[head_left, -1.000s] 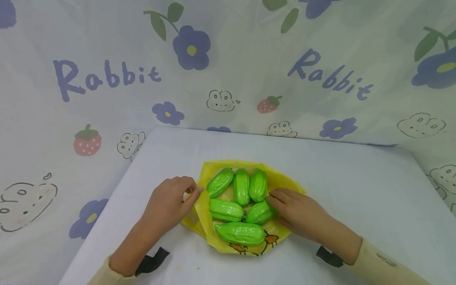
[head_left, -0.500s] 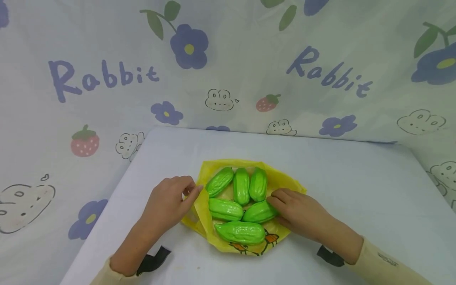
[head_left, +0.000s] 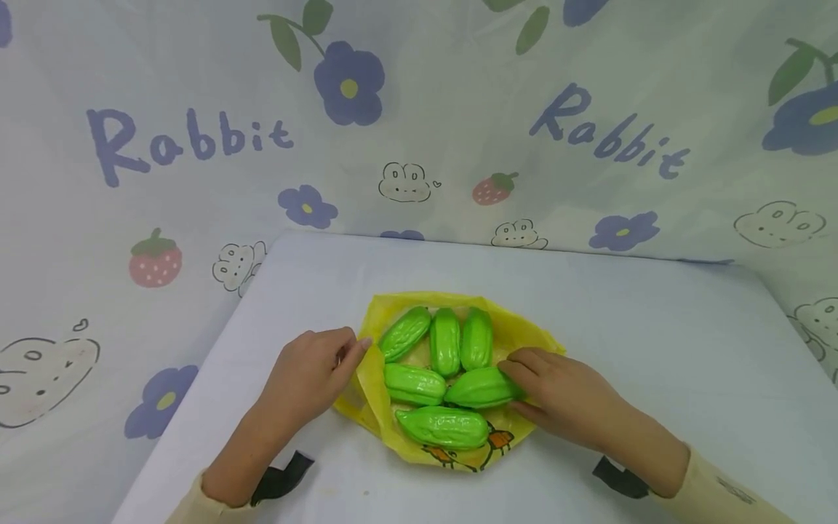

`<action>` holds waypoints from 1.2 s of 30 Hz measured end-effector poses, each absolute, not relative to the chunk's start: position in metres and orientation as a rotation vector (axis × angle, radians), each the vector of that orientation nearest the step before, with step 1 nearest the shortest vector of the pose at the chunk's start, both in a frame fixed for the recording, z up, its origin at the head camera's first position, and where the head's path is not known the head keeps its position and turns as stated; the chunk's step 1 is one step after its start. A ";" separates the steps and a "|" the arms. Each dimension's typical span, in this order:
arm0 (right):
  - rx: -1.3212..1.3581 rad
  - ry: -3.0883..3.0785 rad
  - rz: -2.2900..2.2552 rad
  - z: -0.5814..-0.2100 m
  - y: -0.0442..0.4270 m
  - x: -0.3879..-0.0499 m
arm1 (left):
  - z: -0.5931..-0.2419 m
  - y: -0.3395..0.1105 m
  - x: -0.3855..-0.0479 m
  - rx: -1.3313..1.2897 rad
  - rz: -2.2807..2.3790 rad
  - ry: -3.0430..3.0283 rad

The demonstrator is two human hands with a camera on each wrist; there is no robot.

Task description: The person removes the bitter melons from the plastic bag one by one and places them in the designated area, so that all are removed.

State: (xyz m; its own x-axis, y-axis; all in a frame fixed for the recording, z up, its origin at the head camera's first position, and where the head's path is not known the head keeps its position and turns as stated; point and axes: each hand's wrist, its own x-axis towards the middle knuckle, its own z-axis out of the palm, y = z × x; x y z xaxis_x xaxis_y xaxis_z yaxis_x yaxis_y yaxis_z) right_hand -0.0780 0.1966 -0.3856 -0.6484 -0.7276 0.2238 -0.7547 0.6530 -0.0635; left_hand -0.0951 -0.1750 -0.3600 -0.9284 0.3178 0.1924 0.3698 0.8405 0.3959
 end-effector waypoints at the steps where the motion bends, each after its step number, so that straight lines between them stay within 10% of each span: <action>1: 1.210 -2.690 0.231 -0.384 0.198 -0.077 | -0.360 -0.175 -0.095 -0.549 -0.661 -2.898; 36: 0.702 -2.674 0.340 -0.360 0.260 -0.059 | -0.360 -0.175 -0.096 -0.523 -0.757 -2.918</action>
State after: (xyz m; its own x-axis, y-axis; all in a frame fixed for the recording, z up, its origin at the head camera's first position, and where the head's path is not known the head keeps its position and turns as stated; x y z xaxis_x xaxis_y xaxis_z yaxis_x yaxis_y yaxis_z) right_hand -0.0587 0.2604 -0.3597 -0.8143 -0.4259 0.3943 -0.5110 0.8482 -0.1392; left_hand -0.0960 -0.1753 -0.3602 -0.9384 0.3049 0.1629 0.3456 0.8196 0.4569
